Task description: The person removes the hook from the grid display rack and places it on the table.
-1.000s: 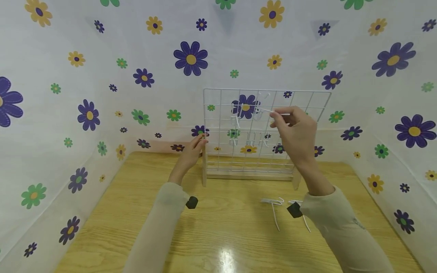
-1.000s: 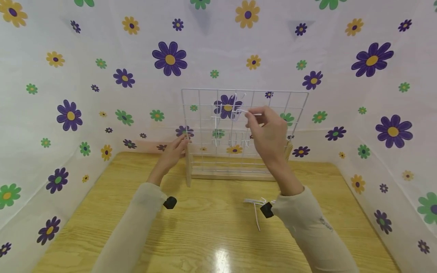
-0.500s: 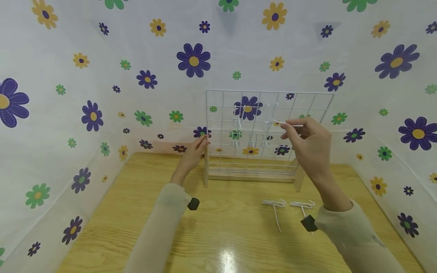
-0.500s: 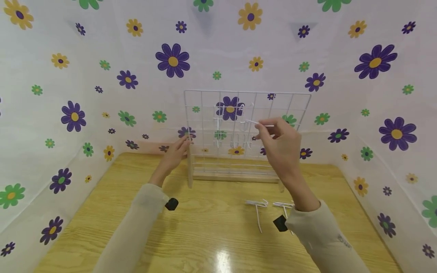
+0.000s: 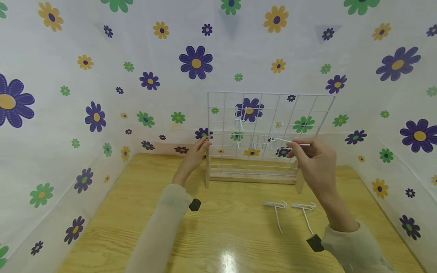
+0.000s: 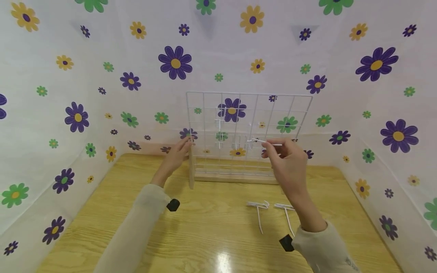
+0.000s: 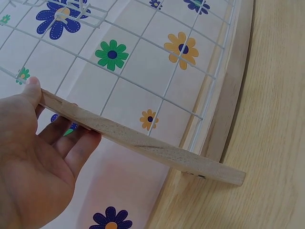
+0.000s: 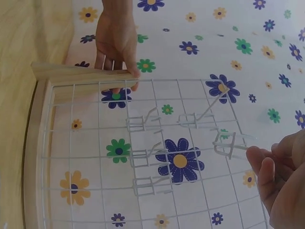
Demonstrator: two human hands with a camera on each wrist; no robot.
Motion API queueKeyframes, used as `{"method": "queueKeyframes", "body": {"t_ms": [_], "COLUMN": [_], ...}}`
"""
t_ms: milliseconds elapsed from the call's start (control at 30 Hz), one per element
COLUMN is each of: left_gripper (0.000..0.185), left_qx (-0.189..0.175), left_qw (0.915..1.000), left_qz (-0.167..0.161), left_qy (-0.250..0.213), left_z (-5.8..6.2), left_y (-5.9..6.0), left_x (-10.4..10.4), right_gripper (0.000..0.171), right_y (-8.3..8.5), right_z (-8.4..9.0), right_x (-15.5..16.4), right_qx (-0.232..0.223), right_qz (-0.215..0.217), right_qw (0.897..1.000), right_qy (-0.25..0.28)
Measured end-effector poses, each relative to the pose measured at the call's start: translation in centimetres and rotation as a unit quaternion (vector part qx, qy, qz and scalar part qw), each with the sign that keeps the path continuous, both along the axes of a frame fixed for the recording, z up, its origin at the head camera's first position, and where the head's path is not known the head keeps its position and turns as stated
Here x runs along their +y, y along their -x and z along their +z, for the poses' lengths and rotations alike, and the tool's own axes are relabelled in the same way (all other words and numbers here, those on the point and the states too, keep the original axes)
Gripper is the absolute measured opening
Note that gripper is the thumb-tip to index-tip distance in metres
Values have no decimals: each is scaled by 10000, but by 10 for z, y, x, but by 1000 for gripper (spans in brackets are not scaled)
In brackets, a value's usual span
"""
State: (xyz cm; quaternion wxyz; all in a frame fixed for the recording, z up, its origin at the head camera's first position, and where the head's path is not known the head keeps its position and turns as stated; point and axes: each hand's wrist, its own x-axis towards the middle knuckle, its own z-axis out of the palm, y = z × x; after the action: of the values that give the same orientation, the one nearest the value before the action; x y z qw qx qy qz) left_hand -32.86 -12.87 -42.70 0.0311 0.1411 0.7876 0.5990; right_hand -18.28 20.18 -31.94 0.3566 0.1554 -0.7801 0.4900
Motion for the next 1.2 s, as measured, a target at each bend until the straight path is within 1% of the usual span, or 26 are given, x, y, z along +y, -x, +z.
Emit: {"method": "queueKeyframes", "body": {"t_ms": [233,367,600,833,1200], "left_gripper": [58,58,57,58,56], "left_qx": [-7,-3,2,77,27], "left_qw": [10000,10000,10000,9997,9999], "left_qz": [18,50,23,138,84], "left_qy": [52,-2,-3,169,47], "left_z": [2,1,-1,1,0], "left_y": [-1,-2,-2,0,-1], "left_x": [0,1,1,1,1], "right_gripper": [9,9,9,10,11], "right_y": [-12,-19,-29,-38,-48], "right_z": [-22,-36,-63,-85,-113], "right_x": [4,6,10,11,11], "right_qx": [-335,-569,-851,-1356,-1838], "right_qz": [-18,10,65,-8,-110], "right_qw": [9994,9981,9951,9892,9812], "right_qy": [79,226,509,560,586]}}
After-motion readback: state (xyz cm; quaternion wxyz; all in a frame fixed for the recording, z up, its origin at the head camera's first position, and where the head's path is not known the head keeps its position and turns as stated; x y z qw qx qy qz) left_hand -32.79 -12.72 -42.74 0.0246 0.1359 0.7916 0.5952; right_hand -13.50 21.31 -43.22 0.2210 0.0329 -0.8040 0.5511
